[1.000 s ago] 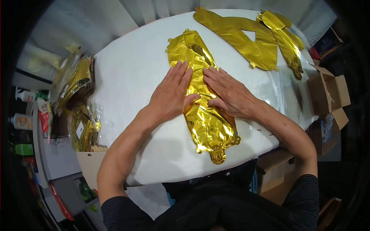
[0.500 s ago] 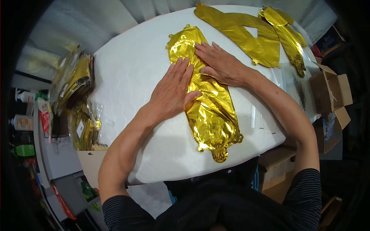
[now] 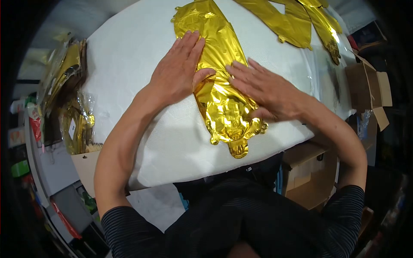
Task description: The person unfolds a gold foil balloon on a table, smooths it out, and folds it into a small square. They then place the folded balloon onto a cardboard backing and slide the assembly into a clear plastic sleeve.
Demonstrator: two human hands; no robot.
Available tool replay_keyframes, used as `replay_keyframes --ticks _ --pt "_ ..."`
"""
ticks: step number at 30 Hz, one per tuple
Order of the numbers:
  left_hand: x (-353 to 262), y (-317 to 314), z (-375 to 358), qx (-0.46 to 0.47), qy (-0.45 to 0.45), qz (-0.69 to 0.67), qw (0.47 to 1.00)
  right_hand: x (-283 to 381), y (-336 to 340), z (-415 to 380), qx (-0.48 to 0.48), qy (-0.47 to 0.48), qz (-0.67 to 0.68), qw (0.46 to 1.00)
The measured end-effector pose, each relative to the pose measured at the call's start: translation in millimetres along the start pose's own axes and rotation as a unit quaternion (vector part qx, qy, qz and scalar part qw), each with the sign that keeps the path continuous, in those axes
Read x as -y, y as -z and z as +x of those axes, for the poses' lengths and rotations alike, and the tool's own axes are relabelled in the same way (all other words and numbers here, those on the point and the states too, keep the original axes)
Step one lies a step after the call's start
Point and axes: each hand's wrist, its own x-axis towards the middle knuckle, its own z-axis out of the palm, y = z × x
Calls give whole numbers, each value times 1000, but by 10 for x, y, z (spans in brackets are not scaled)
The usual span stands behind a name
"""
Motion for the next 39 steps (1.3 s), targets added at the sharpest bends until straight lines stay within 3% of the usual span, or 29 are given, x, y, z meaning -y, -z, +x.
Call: replay_keyframes --ticks 4,10,16,21,25,28,32,36,39 --pt "-9 5 9 3 2 7 1000 219 64 -330 36 -3 40 999" --pt "-17 20 11 10 -3 5 1000 306 86 -500 -56 -60 145 986" --pt "6 23 6 14 -17 18 1000 224 -2 13 -115 -27 41 992" --pt "27 -12 4 6 -27 34 999 213 62 -167 16 9 46 999" --pt "35 -68 -8 -5 -27 39 999 369 249 -560 54 -27 79 995" --pt "48 -50 -11 -8 -19 38 999 339 359 -709 68 -3 85 994" --pt "41 -57 -19 1 -23 47 999 374 379 -269 -51 25 93 994" --pt "84 -119 -22 -13 -31 36 999 470 199 390 -77 88 79 990" --pt "98 -129 -18 -26 -42 41 998 493 71 555 -36 105 53 992"
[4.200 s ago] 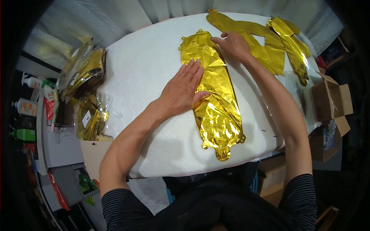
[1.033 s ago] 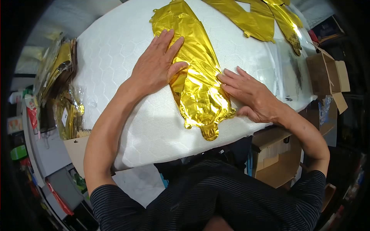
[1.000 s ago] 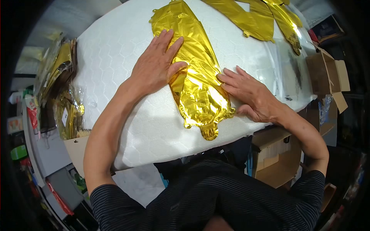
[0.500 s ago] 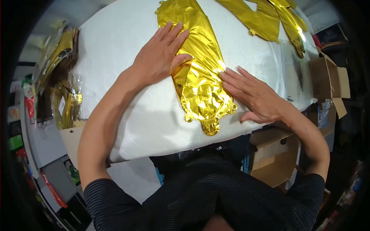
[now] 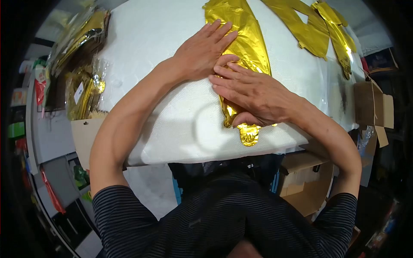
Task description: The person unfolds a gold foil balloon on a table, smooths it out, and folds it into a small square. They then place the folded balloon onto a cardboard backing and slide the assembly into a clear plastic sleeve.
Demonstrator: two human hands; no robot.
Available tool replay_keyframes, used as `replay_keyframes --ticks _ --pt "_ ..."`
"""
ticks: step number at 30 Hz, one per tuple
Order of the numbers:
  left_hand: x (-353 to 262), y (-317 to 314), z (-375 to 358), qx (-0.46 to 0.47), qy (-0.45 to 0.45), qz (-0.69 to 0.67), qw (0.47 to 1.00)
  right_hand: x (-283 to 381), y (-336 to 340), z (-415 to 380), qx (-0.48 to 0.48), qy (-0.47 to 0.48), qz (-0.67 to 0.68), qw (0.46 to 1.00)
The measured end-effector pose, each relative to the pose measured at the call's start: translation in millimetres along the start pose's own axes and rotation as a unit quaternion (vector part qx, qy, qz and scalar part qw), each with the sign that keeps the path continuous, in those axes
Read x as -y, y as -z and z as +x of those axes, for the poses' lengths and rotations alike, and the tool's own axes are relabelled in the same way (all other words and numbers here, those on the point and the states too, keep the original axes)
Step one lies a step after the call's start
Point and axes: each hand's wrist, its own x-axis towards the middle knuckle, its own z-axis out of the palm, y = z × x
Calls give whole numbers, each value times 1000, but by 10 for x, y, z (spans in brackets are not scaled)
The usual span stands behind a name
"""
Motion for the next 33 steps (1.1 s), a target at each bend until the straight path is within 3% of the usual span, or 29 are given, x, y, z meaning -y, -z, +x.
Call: replay_keyframes --ticks 7,8,13,16,22,24,27,33 --pt "-13 -33 8 -10 -5 -3 1000 381 -3 -96 75 -10 19 997" --pt "-18 -24 12 -43 -15 33 998 445 -21 -128 60 -8 27 998" --pt "27 -57 12 -10 -9 9 1000 744 -84 -305 41 -18 94 995" --pt "14 -1 14 10 -1 5 1000 735 70 -415 45 -10 255 966" --pt "-62 96 21 44 8 3 999 -221 275 -638 -105 -148 41 982" --pt "-54 118 49 49 6 8 999 -390 184 -640 -2 -132 10 991" --pt "-50 113 40 62 20 -1 998 -326 45 -791 24 -92 -61 994" --pt "14 70 45 37 -6 2 999 286 55 -1306 54 -83 66 993"
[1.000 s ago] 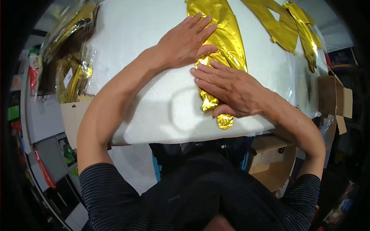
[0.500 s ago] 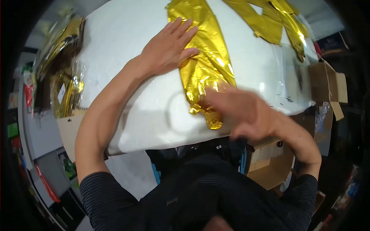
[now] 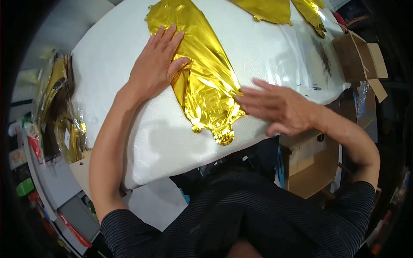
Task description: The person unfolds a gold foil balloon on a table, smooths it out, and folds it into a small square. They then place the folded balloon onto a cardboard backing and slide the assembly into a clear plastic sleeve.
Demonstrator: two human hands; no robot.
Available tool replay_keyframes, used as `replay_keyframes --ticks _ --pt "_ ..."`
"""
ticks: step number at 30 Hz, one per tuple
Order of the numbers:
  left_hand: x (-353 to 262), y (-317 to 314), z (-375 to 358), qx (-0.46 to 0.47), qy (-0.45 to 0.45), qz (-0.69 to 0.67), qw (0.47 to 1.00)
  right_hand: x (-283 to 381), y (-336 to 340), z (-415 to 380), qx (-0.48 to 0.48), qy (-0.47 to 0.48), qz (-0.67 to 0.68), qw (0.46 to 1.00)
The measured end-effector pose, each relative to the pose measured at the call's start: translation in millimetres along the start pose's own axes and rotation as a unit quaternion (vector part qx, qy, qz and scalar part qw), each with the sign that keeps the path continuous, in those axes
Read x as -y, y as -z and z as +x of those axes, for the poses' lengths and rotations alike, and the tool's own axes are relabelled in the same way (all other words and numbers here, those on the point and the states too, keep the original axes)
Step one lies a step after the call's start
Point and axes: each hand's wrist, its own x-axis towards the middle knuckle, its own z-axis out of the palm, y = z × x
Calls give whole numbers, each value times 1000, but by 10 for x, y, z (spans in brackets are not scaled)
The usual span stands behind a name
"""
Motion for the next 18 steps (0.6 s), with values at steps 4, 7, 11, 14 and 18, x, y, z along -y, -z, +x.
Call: replay_keyframes --ticks 4,7,11,14,18 --pt "-27 37 0 19 8 -1 1000 161 82 -287 -32 28 56 997" --pt "-40 48 -1 21 8 -3 1000 -5 147 -270 -111 22 -10 994" --pt "-53 81 16 36 13 -2 999 -298 269 34 -142 20 -163 976" --pt "-66 98 25 36 22 -4 999 -456 285 248 -120 87 -190 970" --pt "-72 109 10 26 17 -19 999 -550 356 491 -122 82 -216 965"
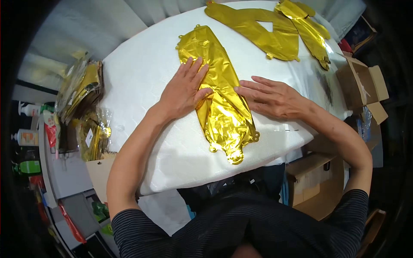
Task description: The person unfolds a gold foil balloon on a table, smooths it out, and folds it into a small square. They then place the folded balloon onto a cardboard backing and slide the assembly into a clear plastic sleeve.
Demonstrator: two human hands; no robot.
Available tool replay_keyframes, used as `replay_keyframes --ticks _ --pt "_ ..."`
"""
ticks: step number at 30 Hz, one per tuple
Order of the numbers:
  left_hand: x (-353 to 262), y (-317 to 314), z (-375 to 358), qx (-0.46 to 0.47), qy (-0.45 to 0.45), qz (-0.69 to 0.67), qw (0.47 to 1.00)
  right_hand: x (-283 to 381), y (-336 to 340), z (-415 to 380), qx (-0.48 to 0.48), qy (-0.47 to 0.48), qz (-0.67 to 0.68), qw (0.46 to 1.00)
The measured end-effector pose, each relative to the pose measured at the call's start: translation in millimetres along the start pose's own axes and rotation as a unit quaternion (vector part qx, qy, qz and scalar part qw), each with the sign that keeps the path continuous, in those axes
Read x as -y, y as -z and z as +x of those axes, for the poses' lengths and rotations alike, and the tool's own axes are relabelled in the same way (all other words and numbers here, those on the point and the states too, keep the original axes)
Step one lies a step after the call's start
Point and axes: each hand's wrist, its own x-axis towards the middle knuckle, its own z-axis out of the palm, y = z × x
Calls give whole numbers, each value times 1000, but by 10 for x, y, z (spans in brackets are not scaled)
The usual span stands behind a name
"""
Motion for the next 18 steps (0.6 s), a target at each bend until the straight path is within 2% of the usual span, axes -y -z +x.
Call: replay_keyframes --ticks 2,5,9,14,16,18 --pt "-3 -5 -8 -1 -2 1 1000 -96 -107 42 -4 -5 4 1000" --pt "-11 -8 -10 -5 0 -6 1000 -213 -202 137 -54 -71 14 996" --pt "-15 -22 -23 -13 0 -1 1000 -241 -189 318 -79 -62 3 995" --pt "-16 -25 -24 -15 3 -10 1000 -391 -317 414 -64 -47 6 997" --pt "-4 -37 -27 -16 3 -16 1000 -438 -437 394 -61 -58 74 994" --pt "9 -19 -17 -18 2 -22 1000 -427 -365 435 -65 -62 83 992"
